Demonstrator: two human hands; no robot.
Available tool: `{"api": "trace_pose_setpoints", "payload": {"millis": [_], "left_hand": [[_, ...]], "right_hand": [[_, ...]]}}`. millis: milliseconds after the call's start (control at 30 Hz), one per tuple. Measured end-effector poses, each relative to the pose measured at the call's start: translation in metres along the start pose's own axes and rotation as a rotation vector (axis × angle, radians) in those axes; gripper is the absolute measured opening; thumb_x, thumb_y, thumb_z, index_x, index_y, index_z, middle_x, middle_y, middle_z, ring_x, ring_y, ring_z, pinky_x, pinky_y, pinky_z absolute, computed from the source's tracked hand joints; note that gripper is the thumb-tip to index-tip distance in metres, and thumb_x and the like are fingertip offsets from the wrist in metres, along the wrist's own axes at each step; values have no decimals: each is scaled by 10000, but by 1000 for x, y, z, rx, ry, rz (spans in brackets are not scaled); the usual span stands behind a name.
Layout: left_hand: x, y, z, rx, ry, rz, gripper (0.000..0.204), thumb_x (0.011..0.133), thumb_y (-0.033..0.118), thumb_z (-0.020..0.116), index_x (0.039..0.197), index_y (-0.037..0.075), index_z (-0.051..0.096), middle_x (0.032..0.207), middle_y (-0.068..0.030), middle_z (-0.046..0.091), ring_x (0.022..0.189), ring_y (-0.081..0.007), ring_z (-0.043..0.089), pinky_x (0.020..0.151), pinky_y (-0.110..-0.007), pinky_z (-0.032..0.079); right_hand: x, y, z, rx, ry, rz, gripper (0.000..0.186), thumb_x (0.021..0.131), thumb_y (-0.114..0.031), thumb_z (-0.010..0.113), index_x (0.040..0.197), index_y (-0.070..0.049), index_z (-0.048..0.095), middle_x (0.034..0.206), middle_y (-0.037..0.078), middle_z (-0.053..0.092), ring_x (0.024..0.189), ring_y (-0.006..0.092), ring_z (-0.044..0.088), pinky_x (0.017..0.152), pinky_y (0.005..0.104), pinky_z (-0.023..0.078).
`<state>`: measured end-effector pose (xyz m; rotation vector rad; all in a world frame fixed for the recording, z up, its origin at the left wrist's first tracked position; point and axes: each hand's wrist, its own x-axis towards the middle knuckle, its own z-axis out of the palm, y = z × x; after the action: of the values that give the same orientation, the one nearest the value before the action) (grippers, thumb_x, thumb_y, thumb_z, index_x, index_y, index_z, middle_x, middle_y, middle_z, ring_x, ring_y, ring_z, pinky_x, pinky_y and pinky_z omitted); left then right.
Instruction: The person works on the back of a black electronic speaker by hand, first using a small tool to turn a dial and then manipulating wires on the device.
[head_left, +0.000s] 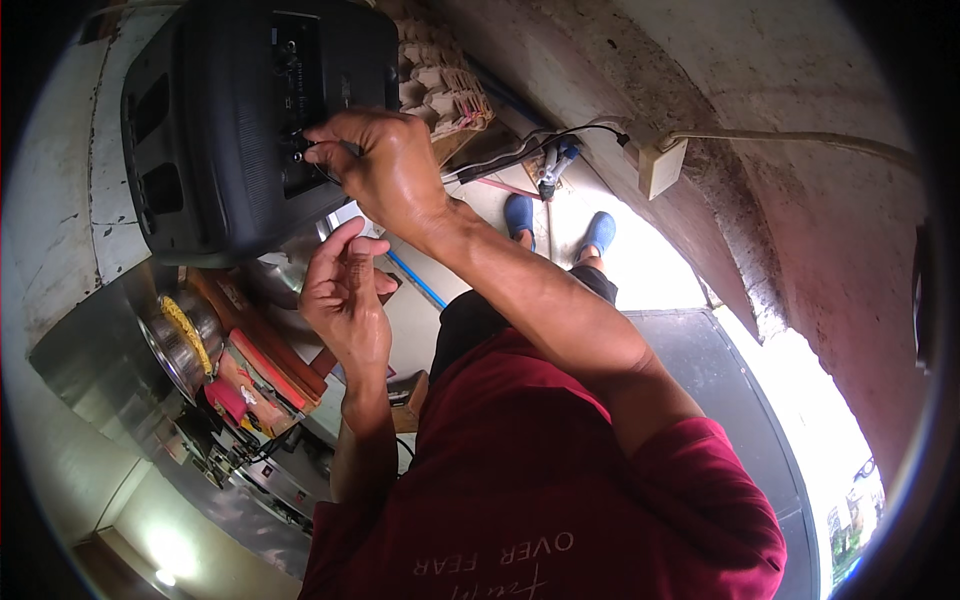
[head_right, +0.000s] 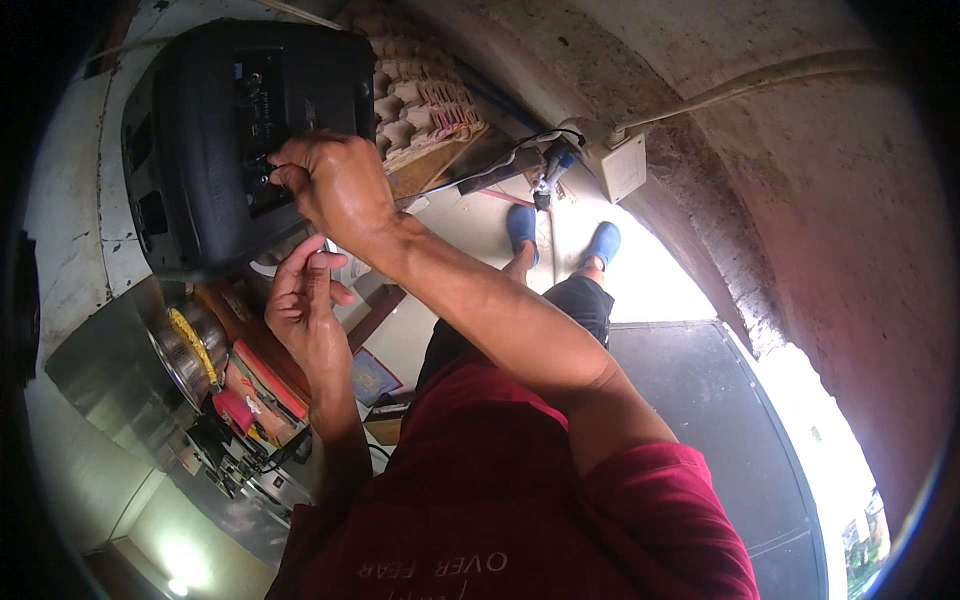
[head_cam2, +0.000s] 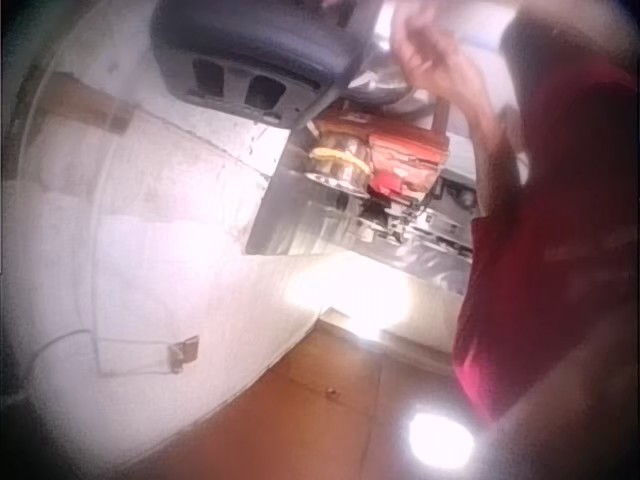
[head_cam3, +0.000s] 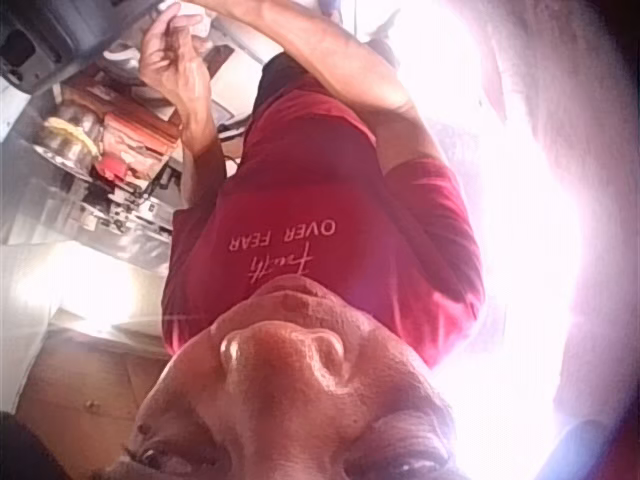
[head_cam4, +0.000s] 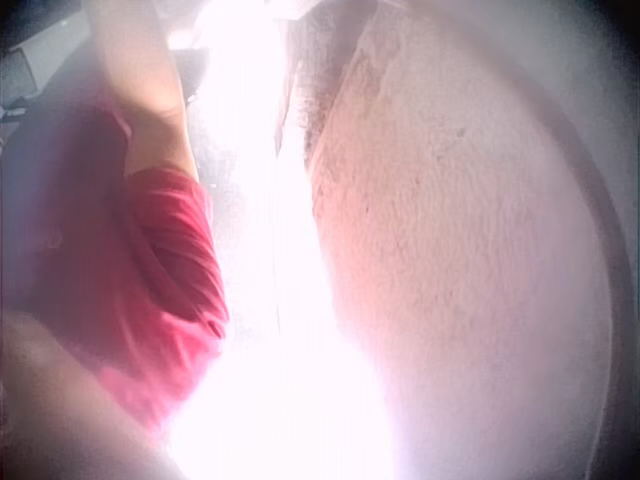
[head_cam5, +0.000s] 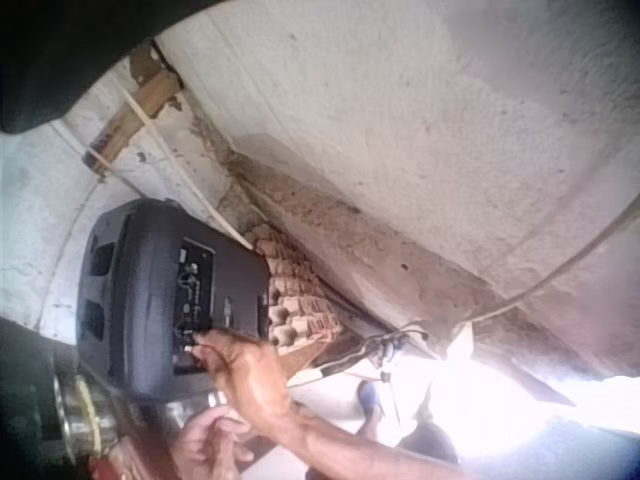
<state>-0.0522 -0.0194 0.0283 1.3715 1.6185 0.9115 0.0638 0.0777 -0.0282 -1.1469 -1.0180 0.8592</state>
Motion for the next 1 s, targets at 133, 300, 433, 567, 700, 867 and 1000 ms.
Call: {"api": "trace_pose_setpoints", "payload": {"millis": [133, 300, 433, 567, 700, 867, 1000], "left_hand": [[0, -2, -2, -7, -6, 15, 256, 1112, 91, 681, 1340, -20, 716, 998, -80, 795, 651, -43, 618, 611, -201, 539], [-1, -2, -3, 0, -4, 9, 256, 1113, 83, 673, 1343, -23, 712, 1003, -80, 795, 650, -45, 617, 613, -201, 538], [-2, -4, -4, -6, -8, 13, 257, 1115, 83, 672, 1344, -25, 710, 1003, -78, 794, 649, -46, 617, 614, -203, 535], [-2, -3, -5, 1, -15, 19, 256, 1115, 83, 671, 1344, -26, 709, 998, -74, 792, 649, -47, 616, 617, -204, 532], [-4, -3, -5, -5, -15, 17, 259, 1113, 80, 673, 1345, -29, 708, 993, -71, 789, 647, -47, 612, 618, -202, 527], [-4, -3, -6, -24, -14, 37, 263, 1111, 85, 679, 1345, -31, 708, 991, -71, 787, 649, -46, 609, 622, -200, 522], [-6, -5, -8, -21, -12, 44, 265, 1111, 91, 683, 1344, -32, 709, 991, -70, 787, 655, -44, 611, 628, -199, 520]], "right_hand": [[3, 6, -4, -149, -18, -185, 179, 900, -10, 823, 1076, -41, 831, 981, 120, 782, 902, 349, 777, 751, 423, 644], [5, 13, -11, -288, -103, -330, 270, 889, -28, 819, 1156, -64, 804, 1048, 92, 762, 890, 335, 760, 725, 414, 644], [8, 16, -16, -419, -185, -402, 279, 912, -54, 798, 1191, -66, 789, 1092, 84, 749, 884, 327, 757, 710, 427, 642], [8, 14, -17, -397, -181, -388, 268, 924, -57, 796, 1192, -58, 786, 1090, 92, 748, 898, 332, 760, 714, 437, 644], [3, 11, -11, -229, -87, -261, 256, 919, -33, 814, 1174, -42, 786, 1084, 116, 753, 929, 339, 772, 743, 415, 656], [2, 13, -2, -67, -11, -121, 215, 908, 41, 814, 1116, -14, 820, 1066, 131, 767, 916, 301, 806, 790, 374, 662], [7, 12, -1, -2, -36, -72, 205, 895, 76, 814, 1083, -1, 839, 1029, 128, 776, 897, 271, 816, 803, 355, 663]]}}
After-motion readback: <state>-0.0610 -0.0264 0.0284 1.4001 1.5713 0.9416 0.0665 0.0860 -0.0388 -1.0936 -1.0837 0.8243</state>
